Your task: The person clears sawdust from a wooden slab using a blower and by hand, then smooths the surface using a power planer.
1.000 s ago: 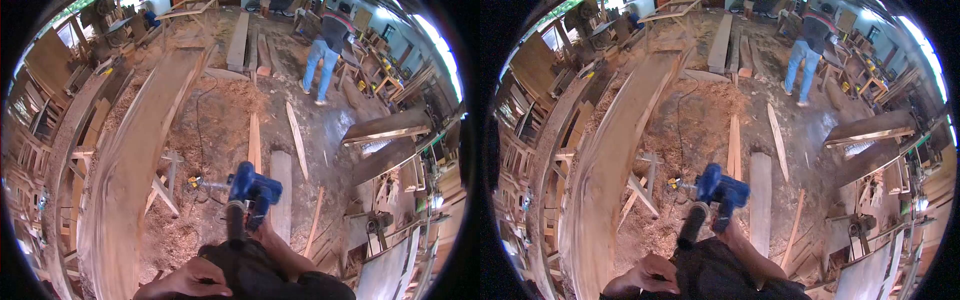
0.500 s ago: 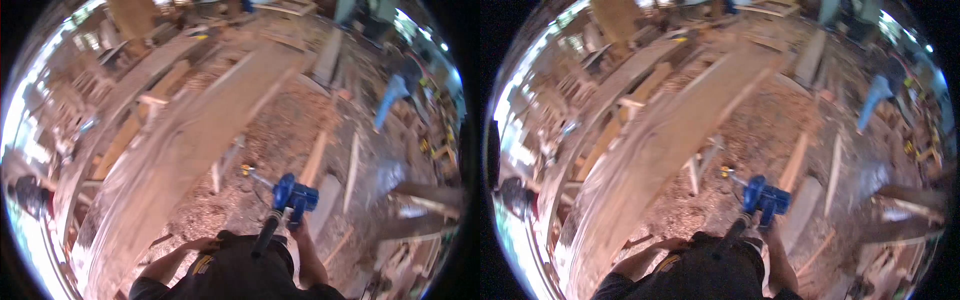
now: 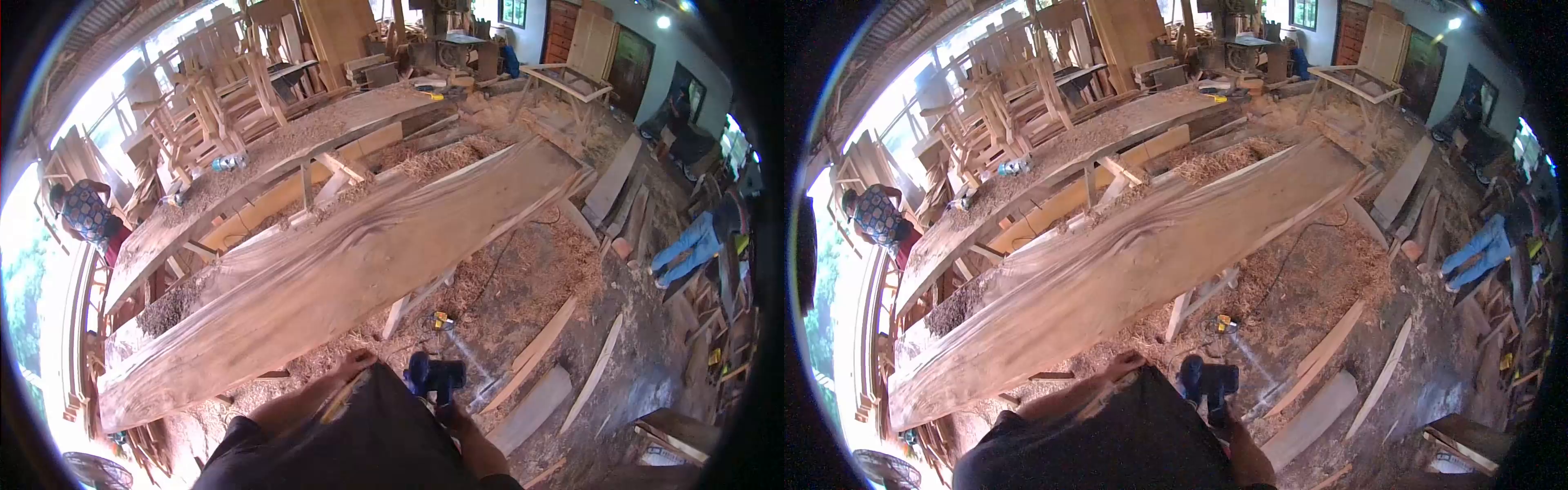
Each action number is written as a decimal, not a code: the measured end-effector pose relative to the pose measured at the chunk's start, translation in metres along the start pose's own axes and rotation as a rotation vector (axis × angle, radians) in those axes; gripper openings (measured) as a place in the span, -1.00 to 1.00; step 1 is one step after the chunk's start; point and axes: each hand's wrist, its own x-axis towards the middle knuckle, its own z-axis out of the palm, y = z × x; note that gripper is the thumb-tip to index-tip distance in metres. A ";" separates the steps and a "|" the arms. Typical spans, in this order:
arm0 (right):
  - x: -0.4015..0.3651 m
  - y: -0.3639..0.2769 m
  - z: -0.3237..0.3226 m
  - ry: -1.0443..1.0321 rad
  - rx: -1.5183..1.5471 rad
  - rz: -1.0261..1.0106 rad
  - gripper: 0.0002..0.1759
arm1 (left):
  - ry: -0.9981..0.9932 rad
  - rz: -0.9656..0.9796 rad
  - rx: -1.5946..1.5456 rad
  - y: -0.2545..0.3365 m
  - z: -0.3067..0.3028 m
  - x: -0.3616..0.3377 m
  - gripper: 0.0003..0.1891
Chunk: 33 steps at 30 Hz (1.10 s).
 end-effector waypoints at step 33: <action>-0.148 -0.194 -0.096 0.224 1.065 -0.350 -0.59 | -0.594 0.165 1.004 0.095 0.252 0.059 -0.61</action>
